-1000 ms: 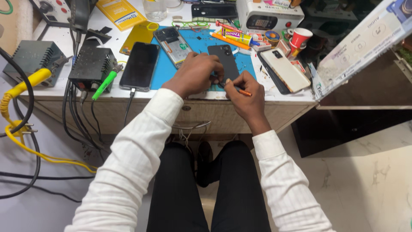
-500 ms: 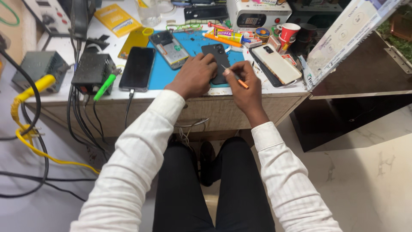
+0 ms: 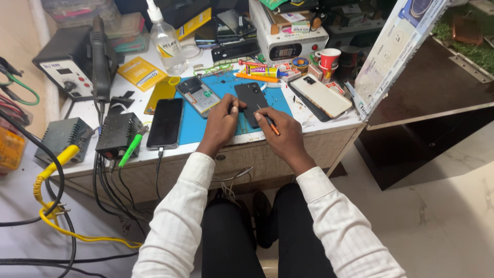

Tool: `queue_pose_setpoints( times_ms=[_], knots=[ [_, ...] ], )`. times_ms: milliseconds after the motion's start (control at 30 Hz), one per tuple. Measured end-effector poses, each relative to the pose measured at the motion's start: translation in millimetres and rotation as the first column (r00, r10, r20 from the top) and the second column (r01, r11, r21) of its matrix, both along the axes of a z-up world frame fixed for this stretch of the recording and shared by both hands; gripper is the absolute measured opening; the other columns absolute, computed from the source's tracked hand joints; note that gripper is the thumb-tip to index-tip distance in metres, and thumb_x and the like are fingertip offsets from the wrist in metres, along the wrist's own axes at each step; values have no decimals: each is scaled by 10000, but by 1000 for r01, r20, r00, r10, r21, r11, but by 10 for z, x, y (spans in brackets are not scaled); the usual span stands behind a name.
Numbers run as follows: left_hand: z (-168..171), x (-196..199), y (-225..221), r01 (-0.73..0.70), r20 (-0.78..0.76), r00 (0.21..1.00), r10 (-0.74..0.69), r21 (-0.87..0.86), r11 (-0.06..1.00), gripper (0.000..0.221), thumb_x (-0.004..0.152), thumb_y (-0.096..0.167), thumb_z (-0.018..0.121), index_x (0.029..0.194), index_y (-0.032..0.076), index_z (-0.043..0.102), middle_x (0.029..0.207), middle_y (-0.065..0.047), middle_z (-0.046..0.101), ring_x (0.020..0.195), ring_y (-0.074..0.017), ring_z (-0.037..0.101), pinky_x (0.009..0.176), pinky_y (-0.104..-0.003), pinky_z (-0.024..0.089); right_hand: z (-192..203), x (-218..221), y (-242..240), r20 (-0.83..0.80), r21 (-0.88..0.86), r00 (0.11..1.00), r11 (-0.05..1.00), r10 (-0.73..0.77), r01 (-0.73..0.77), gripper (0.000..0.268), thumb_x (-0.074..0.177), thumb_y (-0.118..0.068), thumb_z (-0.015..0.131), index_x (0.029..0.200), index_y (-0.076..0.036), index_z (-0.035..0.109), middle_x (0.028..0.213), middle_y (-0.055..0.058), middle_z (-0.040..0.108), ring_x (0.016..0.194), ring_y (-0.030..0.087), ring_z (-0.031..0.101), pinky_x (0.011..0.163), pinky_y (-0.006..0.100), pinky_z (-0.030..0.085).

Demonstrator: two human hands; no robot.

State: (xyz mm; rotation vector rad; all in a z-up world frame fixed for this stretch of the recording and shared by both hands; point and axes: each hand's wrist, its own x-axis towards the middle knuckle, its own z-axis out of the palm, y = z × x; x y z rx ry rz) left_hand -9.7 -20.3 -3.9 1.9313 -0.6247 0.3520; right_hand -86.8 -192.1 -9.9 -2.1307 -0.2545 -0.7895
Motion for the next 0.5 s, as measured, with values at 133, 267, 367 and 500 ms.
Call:
queue_pose_setpoints(
  times_ms=[133,267,367,500],
  knots=[
    [-49,24,-25,-37,-124,992,34,-27,999,78,1023,77,465,1049,44,531,999,-132,776,968,-271,732,892,-383,523,-21,27,39,94,-82,995,996,-23,31,212,1004,-310,643,1021,-120,734,849,98,729,797,289,703,684,404,530],
    [-156,148,12,-42,-148,989,29,-87,995,75,1044,98,418,1009,61,473,987,-135,790,953,-243,747,875,-367,527,-17,25,26,13,-75,999,997,-34,35,205,1004,-303,631,1010,-124,730,799,77,714,762,261,694,660,402,521],
    [-226,269,176,36,-127,988,-83,-334,942,105,1049,51,353,1014,77,449,999,-173,787,1000,-258,704,951,-392,502,-12,21,39,48,-101,999,995,-25,29,200,1003,-292,623,993,-120,725,814,62,723,764,247,689,667,391,524],
    [-222,321,345,-55,-254,939,-232,-777,628,144,1008,39,334,982,112,455,867,-151,722,868,-278,722,896,-445,590,3,14,55,53,-141,998,989,-35,42,197,1001,-280,616,953,-118,718,807,46,724,760,233,677,677,384,524]
  ],
)
